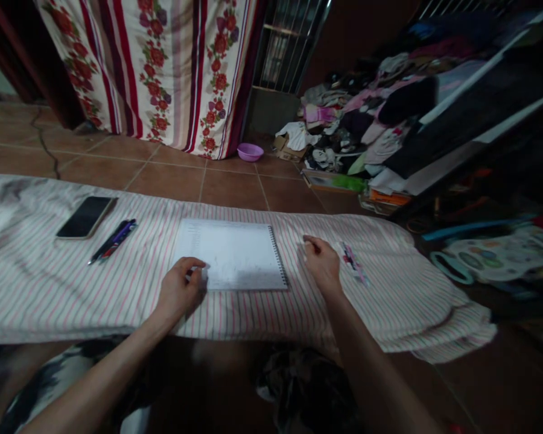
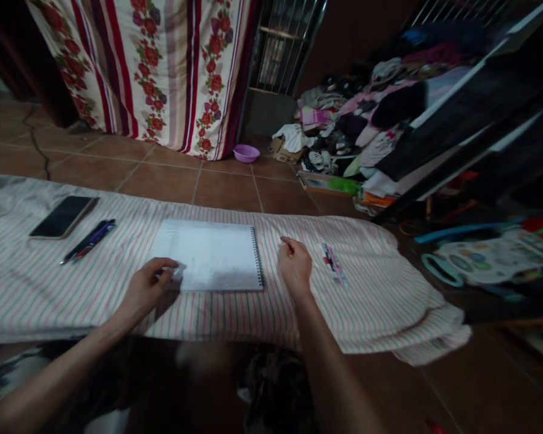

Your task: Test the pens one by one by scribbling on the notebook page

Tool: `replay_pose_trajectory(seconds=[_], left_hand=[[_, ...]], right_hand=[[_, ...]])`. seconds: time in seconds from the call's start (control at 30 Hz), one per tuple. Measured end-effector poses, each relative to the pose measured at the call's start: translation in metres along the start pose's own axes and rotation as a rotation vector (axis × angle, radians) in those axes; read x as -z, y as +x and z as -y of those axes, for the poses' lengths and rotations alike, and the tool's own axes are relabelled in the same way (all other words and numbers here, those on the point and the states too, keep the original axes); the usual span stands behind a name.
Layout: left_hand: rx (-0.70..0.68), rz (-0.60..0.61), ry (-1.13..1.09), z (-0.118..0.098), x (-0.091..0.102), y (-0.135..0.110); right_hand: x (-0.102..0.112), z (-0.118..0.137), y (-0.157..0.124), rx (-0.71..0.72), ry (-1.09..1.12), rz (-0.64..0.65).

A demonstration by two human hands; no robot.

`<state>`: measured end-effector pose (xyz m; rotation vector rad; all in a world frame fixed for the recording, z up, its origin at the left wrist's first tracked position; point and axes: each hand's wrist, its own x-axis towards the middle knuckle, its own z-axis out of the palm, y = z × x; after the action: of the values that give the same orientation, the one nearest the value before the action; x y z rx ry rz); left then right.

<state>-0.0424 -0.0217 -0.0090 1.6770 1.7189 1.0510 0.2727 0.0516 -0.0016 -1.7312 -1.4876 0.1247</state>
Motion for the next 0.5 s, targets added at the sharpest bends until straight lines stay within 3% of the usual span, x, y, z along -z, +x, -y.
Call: replay_pose_trajectory(seconds=[0.17, 0.27, 0.5], left_hand=[[-0.021, -0.080, 0.212, 0.008, 0.027, 0.014], [0.050, -0.148, 0.363, 0.020, 0.048, 0.024], [0.251, -0.313, 0.603, 0.049, 0.090, 0.034]], right_hand=[[-0.043, 0.054, -0.028, -0.034, 0.305, 0.167], [-0.062, 0.079, -0.045, -0.048, 0.448, 0.251], [-0.083, 0.107, -0.074, 0.100, 0.463, 0.378]])
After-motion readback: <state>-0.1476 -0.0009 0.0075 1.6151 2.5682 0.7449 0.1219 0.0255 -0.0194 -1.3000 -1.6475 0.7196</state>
